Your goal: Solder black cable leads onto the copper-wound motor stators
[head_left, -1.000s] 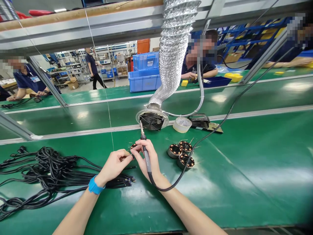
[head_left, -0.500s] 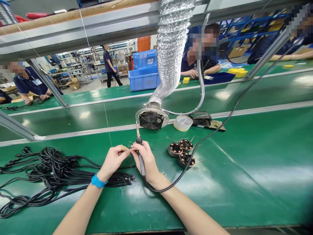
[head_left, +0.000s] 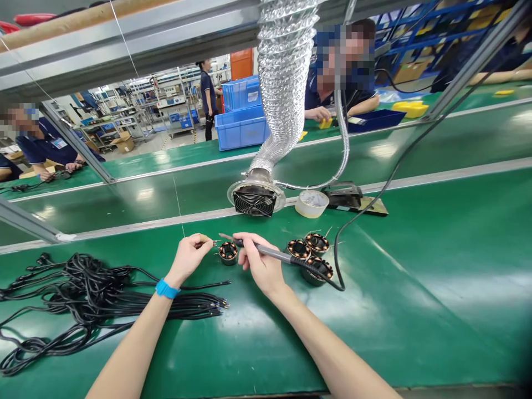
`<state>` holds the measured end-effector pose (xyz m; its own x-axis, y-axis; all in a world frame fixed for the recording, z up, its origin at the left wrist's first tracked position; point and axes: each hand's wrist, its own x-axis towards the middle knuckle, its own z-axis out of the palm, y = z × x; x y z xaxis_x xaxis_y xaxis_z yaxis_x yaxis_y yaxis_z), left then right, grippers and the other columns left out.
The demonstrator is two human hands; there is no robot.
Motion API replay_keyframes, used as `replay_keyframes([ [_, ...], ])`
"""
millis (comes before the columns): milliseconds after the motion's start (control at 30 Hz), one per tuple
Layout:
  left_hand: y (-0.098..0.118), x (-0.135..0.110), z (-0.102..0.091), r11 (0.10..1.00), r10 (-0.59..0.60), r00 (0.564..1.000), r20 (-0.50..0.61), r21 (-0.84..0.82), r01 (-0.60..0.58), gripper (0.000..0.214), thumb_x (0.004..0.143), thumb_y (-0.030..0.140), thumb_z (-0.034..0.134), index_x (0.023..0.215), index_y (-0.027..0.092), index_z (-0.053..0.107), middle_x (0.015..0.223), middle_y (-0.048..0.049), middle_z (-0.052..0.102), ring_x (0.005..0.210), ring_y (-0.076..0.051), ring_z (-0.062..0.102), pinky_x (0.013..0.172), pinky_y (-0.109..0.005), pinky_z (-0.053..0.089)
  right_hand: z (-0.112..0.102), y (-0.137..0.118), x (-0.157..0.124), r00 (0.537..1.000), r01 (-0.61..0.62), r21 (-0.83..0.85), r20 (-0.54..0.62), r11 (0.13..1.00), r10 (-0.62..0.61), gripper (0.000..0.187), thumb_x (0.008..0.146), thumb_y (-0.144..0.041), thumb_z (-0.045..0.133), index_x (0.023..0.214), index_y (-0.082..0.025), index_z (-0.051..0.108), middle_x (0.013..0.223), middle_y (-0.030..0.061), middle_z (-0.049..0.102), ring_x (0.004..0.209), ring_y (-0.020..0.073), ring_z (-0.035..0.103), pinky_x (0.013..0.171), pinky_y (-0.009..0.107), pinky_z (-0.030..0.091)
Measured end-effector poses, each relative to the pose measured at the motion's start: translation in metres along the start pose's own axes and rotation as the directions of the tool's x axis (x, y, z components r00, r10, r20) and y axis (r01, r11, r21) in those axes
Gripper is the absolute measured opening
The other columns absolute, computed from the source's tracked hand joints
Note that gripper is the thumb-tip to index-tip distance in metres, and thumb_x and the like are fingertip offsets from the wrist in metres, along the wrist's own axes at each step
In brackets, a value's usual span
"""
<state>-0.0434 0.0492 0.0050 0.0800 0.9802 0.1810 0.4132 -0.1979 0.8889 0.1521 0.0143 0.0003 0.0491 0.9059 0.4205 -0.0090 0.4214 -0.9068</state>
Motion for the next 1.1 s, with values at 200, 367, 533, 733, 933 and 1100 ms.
replay_keyframes([
  [200, -0.0017, -0.0001, 0.0006, 1.0, -0.028, 1.0, -0.01, 0.014, 0.028, 0.025, 0.077, 0.039, 0.067, 0.072, 0.015, 0.071, 0.075, -0.0043, 0.068, 0.071, -0.017, 0.058, 0.067, -0.028, 0.043, 0.0004, -0.001, -0.0014, 0.998, -0.029, -0.063, 0.052, 0.998, 0.032, 0.034, 0.098, -0.039, 0.045, 0.098, -0.017, 0.071, 0.052, -0.003, 0.058, 0.042, 0.011, 0.051, 0.046, 0.023, 0.043],
  [367, -0.0052, 0.0009, 0.001, 0.999, -0.034, 0.999, -0.023, 0.012, 0.034, 0.025, 0.077, 0.039, 0.068, 0.073, 0.015, 0.073, 0.075, -0.0046, 0.069, 0.072, -0.018, 0.059, 0.067, -0.028, 0.043, 0.0033, -0.0008, 0.0001, 0.993, -0.056, -0.068, 0.099, 0.996, 0.063, 0.033, 0.097, -0.039, 0.047, 0.099, -0.017, 0.071, 0.054, -0.0029, 0.06, 0.043, 0.0112, 0.052, 0.049, 0.024, 0.045],
  [533, -0.0071, 0.0013, 0.0006, 0.999, -0.033, 0.999, -0.023, 0.013, 0.033, 0.026, 0.078, 0.039, 0.068, 0.074, 0.014, 0.074, 0.075, -0.0051, 0.069, 0.071, -0.018, 0.059, 0.067, -0.029, 0.043, 0.0046, -0.0015, 0.0, 0.992, -0.052, -0.07, 0.112, 0.996, 0.06, 0.032, 0.096, -0.038, 0.047, 0.097, -0.017, 0.072, 0.054, -0.0031, 0.06, 0.042, 0.011, 0.052, 0.049, 0.024, 0.045],
  [733, -0.005, 0.0007, 0.0014, 0.999, -0.033, 0.999, -0.03, 0.001, 0.033, 0.026, 0.077, 0.039, 0.068, 0.072, 0.014, 0.072, 0.073, -0.0044, 0.068, 0.069, -0.017, 0.057, 0.065, -0.028, 0.042, 0.0041, 0.0017, -0.0001, 0.996, -0.065, -0.042, 0.052, 0.997, 0.067, 0.032, 0.097, -0.038, 0.047, 0.097, -0.017, 0.072, 0.052, -0.0032, 0.059, 0.042, 0.0111, 0.051, 0.046, 0.024, 0.043],
  [933, -0.0053, 0.0003, 0.0021, 0.998, -0.044, 0.998, -0.036, -0.036, 0.043, 0.025, 0.075, 0.039, 0.07, 0.072, 0.014, 0.073, 0.073, -0.0045, 0.069, 0.07, -0.018, 0.058, 0.067, -0.028, 0.043, 0.0028, 0.003, 0.0003, 0.999, -0.05, -0.005, -0.016, 0.999, 0.05, 0.033, 0.097, -0.039, 0.048, 0.095, -0.017, 0.072, 0.051, -0.0035, 0.057, 0.042, 0.0115, 0.051, 0.046, 0.024, 0.043],
  [1100, -0.0048, 0.0003, 0.0016, 0.999, -0.045, 0.998, -0.047, -0.031, 0.044, 0.024, 0.075, 0.039, 0.07, 0.071, 0.015, 0.073, 0.073, -0.0043, 0.07, 0.071, -0.018, 0.06, 0.067, -0.028, 0.044, 0.0026, 0.0017, 0.0001, 0.998, -0.062, 0.002, -0.021, 0.998, 0.062, 0.032, 0.095, -0.039, 0.048, 0.093, -0.017, 0.072, 0.049, -0.0037, 0.057, 0.041, 0.0117, 0.051, 0.044, 0.023, 0.042],
])
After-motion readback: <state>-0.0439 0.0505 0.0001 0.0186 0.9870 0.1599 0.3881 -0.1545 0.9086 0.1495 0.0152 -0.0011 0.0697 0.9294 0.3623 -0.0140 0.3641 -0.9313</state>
